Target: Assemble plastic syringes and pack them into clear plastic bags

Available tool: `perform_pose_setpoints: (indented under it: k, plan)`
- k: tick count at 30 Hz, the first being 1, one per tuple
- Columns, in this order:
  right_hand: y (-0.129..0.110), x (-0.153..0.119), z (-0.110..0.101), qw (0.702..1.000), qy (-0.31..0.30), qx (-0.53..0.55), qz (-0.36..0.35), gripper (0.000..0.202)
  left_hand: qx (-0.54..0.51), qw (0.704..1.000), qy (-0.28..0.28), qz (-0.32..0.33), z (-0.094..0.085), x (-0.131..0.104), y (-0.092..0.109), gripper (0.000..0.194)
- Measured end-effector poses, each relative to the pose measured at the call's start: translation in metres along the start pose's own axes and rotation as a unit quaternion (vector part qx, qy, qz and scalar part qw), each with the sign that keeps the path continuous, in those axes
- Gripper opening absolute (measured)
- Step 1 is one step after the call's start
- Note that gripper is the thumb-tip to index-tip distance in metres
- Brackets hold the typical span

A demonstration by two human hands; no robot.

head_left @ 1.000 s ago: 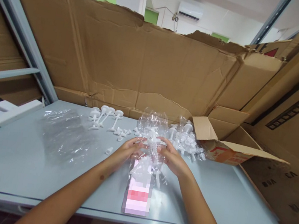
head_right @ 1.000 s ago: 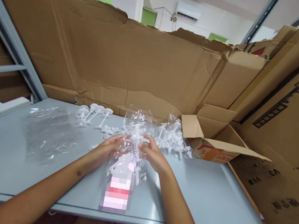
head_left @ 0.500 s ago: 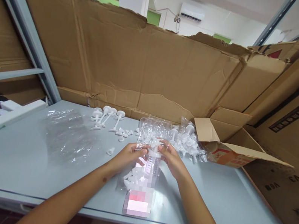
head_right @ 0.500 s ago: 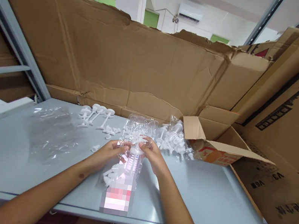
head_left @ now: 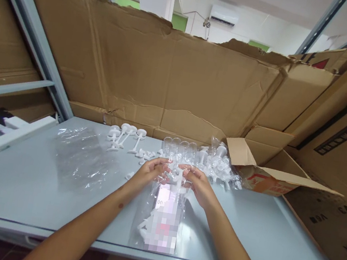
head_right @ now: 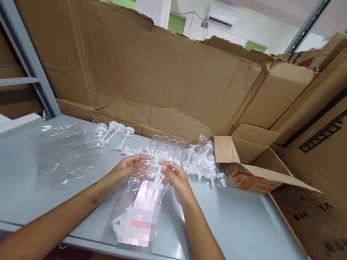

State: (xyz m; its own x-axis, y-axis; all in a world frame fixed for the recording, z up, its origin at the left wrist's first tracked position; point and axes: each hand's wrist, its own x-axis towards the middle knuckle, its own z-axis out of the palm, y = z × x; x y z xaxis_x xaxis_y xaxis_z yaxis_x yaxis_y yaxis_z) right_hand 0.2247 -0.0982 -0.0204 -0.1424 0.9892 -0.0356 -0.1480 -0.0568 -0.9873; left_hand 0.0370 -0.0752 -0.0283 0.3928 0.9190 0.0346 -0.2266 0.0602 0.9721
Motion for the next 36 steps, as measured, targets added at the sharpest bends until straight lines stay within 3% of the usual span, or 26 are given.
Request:
perform_pose_setpoints:
  k: [8,22,27,31,36]
  plan:
    - [0.001,0.002,0.002,0.999,0.009,-0.008,0.039,0.021,0.03,0.997,0.05,0.046,-0.002,0.003,-0.004,0.028]
    - [0.01,0.009,-0.009,0.999,-0.012,0.05,-0.013,0.029,0.081,0.989,0.09,0.084,-0.009,0.004,0.006,0.024]
    - [0.008,0.009,-0.015,0.998,-0.04,0.027,-0.038,0.027,0.126,0.985,0.046,0.112,-0.014,0.002,0.012,0.025]
    - [0.003,0.009,-0.023,0.993,-0.061,-0.062,-0.083,0.029,0.177,0.974,0.014,0.141,-0.019,0.001,0.014,0.023]
    - [0.002,0.009,-0.028,0.977,-0.026,-0.158,-0.139,0.027,0.195,0.969,-0.002,0.15,-0.022,0.002,0.014,0.024]
